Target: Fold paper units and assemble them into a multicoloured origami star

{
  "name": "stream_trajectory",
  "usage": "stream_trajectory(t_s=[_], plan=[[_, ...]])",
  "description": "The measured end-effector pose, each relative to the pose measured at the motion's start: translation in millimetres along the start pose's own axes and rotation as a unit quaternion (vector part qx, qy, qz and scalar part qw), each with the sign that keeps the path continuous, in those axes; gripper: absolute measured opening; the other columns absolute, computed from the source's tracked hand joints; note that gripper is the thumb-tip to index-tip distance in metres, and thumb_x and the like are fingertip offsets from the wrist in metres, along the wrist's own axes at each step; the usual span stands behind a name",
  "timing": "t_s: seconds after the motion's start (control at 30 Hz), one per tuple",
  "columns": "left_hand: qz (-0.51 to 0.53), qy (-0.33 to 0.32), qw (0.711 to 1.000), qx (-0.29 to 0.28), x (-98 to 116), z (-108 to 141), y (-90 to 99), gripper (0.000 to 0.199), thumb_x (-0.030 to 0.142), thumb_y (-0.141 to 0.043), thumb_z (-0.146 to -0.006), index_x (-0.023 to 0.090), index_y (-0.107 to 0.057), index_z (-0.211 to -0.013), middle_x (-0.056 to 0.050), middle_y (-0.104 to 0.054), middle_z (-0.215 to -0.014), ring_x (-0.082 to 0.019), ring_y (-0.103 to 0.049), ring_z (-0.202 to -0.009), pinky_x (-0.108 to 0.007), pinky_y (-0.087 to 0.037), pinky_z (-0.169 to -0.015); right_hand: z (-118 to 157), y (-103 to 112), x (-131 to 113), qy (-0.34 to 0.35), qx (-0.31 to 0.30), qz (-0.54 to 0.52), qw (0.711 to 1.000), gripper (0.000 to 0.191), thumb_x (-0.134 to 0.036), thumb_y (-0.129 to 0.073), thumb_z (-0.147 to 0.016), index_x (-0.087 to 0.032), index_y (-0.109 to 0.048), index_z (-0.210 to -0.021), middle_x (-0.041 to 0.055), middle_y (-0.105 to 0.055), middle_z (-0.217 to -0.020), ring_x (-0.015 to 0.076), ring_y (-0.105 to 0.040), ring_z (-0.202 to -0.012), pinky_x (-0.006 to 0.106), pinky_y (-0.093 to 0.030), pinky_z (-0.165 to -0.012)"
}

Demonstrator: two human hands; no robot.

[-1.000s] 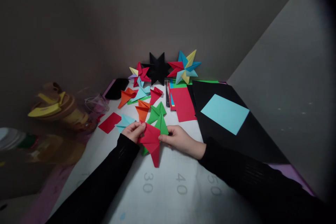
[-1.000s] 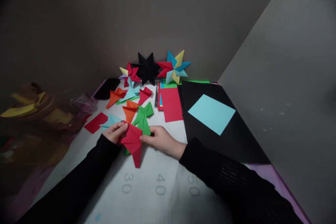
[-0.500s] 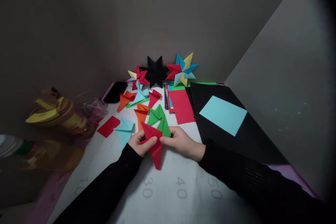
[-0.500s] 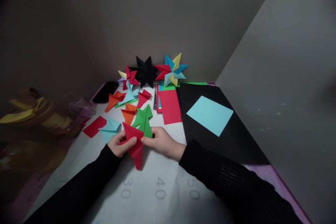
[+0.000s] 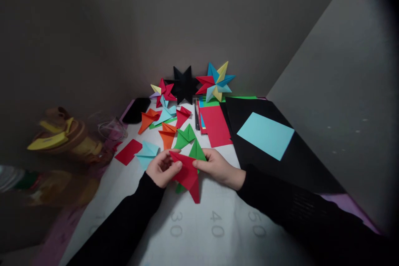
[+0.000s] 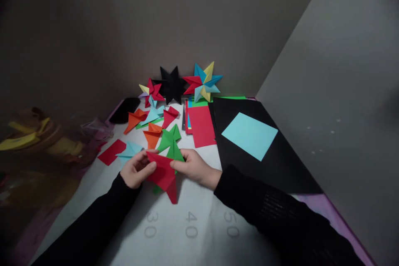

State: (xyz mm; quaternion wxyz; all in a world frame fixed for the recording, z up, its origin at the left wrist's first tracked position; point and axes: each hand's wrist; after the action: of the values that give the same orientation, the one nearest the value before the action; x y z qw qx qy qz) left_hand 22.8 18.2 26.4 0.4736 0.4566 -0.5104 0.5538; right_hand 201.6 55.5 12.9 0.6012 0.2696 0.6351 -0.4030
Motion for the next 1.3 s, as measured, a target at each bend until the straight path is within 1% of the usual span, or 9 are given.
stream_trajectory(t_s=[0.1,0.27,0.53,0.67,0.8,0.93,1.03,1.17,1.3], plan=[[-0.04,-0.005,0.999,0.025,4,-1,4.0,0.042,0.031,-0.078,-0.058,0.017,-0.06,-0.094,-0.003,-0.07,-0.072,-0.01,-0.057,-0.054,-0.02,-0.044,-0.051,1,2,2,-0.014,-0.043,0.023,0.999,0.018,-0.03,-0.064,-0.072,-0.012,-0.061,-0.074,-0.0002,-0.058,-0.068,0.0127,-0.05,-0.061,0.024,-0.039,-0.058],[-0.121,0.023,0.992,0.02,7,2,1.6,0.018,0.026,-0.074,-0.058,0.015,-0.063,-0.065,0.002,-0.058,-0.049,-0.008,-0.049,-0.044,-0.019,-0.039,-0.047,2,2,4,-0.014,-0.06,0.051,0.997,0.017,-0.029,-0.062,-0.074,-0.012,-0.06,-0.072,-0.0011,-0.053,-0.065,0.0113,-0.046,-0.059,0.022,-0.036,-0.055],[-0.137,0.012,0.991,-0.008,7,3,4.9,0.018,0.03,-0.069,-0.064,0.016,-0.07,-0.075,0.002,-0.058,-0.047,-0.009,-0.047,-0.042,-0.019,-0.037,-0.044,2,1,3,-0.044,-0.059,0.026,0.997,0.02,-0.031,-0.06,-0.074,-0.013,-0.055,-0.068,-0.0031,-0.047,-0.059,0.0086,-0.04,-0.052,0.021,-0.031,-0.049],[-0.187,-0.019,0.982,-0.023,8,2,10.8,0.018,0.03,-0.072,-0.061,0.017,-0.071,-0.072,-0.003,-0.067,-0.06,-0.012,-0.055,-0.049,-0.022,-0.043,-0.051,2,1,5,-0.043,-0.04,0.026,0.998,0.02,-0.032,-0.06,-0.075,-0.014,-0.053,-0.067,-0.0037,-0.046,-0.059,0.0085,-0.038,-0.052,0.021,-0.03,-0.049],[-0.207,-0.032,0.976,-0.055,5,0,8.7,0.025,0.028,-0.077,-0.054,0.016,-0.067,-0.074,-0.002,-0.065,-0.061,-0.013,-0.056,-0.055,-0.021,-0.044,-0.054,2,0,3,-0.016,-0.074,0.075,0.994,0.021,-0.03,-0.059,-0.076,-0.013,-0.054,-0.066,-0.0034,-0.044,-0.06,0.0093,-0.038,-0.056,0.021,-0.03,-0.052],[-0.157,0.029,0.983,-0.097,2,3,2.6,0.023,0.028,-0.075,-0.055,0.015,-0.065,-0.071,0.001,-0.06,-0.054,-0.009,-0.05,-0.046,-0.019,-0.038,-0.045,2,-1,-1,-0.025,-0.108,0.093,0.989,0.026,-0.034,-0.062,-0.075,-0.014,-0.051,-0.062,-0.0042,-0.042,-0.059,0.0089,-0.037,-0.056,0.021,-0.03,-0.052],[-0.125,0.085,0.986,-0.073,3,3,2.3,0.02,0.03,-0.075,-0.056,0.014,-0.063,-0.062,0.003,-0.056,-0.044,-0.006,-0.042,-0.037,-0.018,-0.031,-0.04,1,0,0,-0.027,-0.088,0.08,0.993,0.03,-0.039,-0.064,-0.074,-0.014,-0.052,-0.062,-0.0042,-0.042,-0.059,0.0085,-0.037,-0.055,0.021,-0.03,-0.05],[-0.103,0.082,0.991,-0.015,5,0,7.1,0.024,0.031,-0.077,-0.054,0.014,-0.061,-0.059,0.003,-0.055,-0.043,-0.006,-0.043,-0.039,-0.017,-0.032,-0.041,-1,0,4,-0.017,-0.065,0.077,0.995,0.027,-0.036,-0.064,-0.074,-0.013,-0.054,-0.065,-0.0032,-0.048,-0.061,0.0092,-0.042,-0.055,0.022,-0.034,-0.051],[-0.083,0.087,0.993,-0.004,5,-4,10.2,0.027,0.032,-0.078,-0.053,0.014,-0.057,-0.055,0.006,-0.049,-0.039,-0.004,-0.038,-0.037,-0.016,-0.028,-0.04,0,-2,6,-0.018,-0.044,0.106,0.993,0.023,-0.031,-0.063,-0.075,-0.014,-0.051,-0.065,-0.0045,-0.046,-0.06,0.0083,-0.04,-0.053,0.021,-0.033,-0.05]])
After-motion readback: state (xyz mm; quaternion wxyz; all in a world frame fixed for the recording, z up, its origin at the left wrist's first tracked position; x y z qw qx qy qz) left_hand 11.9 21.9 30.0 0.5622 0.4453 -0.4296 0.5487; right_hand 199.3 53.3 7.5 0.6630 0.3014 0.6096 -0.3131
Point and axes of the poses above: each hand's wrist, its own z-axis away from the middle knuckle, its own y-axis out of the back of the hand, x = y × z
